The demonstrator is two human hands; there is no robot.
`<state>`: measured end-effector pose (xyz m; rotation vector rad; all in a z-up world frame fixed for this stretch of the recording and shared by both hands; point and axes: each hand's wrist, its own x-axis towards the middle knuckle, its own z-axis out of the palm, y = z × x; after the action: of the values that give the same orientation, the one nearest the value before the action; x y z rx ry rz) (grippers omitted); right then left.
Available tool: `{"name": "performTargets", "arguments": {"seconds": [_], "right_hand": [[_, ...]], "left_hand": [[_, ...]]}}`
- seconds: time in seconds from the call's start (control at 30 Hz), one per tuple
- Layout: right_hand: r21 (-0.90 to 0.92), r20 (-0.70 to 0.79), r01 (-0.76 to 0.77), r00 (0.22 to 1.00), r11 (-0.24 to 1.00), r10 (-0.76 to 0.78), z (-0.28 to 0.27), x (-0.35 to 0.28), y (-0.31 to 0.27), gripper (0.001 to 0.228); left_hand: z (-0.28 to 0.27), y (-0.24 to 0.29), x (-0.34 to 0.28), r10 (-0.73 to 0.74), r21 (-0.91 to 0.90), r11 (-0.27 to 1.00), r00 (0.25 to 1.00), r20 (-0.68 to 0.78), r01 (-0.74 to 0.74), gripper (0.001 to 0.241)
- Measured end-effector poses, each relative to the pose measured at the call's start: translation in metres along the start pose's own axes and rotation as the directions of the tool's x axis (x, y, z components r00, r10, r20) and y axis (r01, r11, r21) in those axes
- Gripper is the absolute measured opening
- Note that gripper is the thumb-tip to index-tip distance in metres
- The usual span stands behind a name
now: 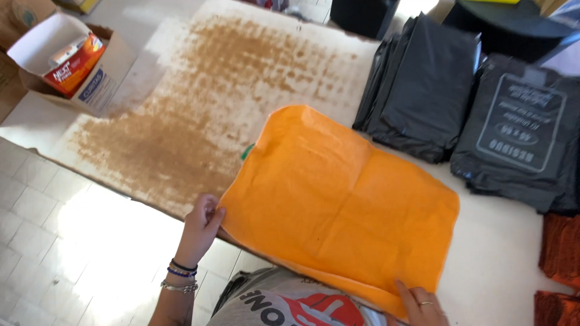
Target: The person folds orange cloths by hand on a counter, applies green stickers to them, and then places the folded items into an orange bin.
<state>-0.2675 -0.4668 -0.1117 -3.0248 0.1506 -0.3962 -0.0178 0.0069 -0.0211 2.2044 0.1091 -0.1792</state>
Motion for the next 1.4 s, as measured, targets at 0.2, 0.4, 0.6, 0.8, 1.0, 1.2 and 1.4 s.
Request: {"name": "performTargets", "arguments": {"seconds": [0.2, 0.4, 0.6, 0.8, 1.0, 1.2, 1.4], "right_hand": [[-0.051, -0.099, 0.000, 0.995, 0.999, -0.005, -0.044, 0.001, -0.013, 0.026], [-0.188, 0.759, -0.246, 0.578, 0.951, 0.300, 0.048, -0.010, 0.060, 0.021], [0.662, 0.501, -0.370, 0.865, 0.651, -0.017, 0.055, -0.082, 0.140, 0.047], [0.690, 0.316, -0.257, 0.948, 0.676, 0.038, -0.033, -0.048, 0.096, 0.012], [0.413, 0.706, -0.770, 0.608, 0.486, 0.363, 0.006, -0.050, 0.201, 0.019], [0.616, -0.030, -0.097, 0.989, 0.782, 0.146, -0.035, 0.042, 0.099, 0.018], [0.846, 0.120, -0.333, 0.880, 0.416, 0.459, -0.082, 0.132, 0.045, 0.042]], "left_hand": [[0.001, 0.001, -0.008, 0.032, -0.021, 0.999, 0.999, 0.024, -0.032, 0.030], [-0.015, -0.010, -0.015, 0.164, 0.014, 0.986, 0.985, 0.045, -0.165, 0.051], [-0.024, -0.011, -0.012, 0.353, 0.167, 0.922, 0.935, 0.016, -0.351, 0.056], [-0.032, 0.003, -0.006, 0.489, 0.164, 0.865, 0.870, -0.064, -0.474, 0.047], [-0.060, 0.031, -0.008, 0.546, -0.093, 0.837, 0.835, 0.066, -0.540, 0.017], [-0.059, 0.060, 0.025, 0.463, -0.176, 0.883, 0.872, 0.161, -0.436, 0.011], [-0.007, 0.101, 0.094, 0.307, -0.122, 0.948, 0.944, 0.119, -0.293, 0.027]]}}
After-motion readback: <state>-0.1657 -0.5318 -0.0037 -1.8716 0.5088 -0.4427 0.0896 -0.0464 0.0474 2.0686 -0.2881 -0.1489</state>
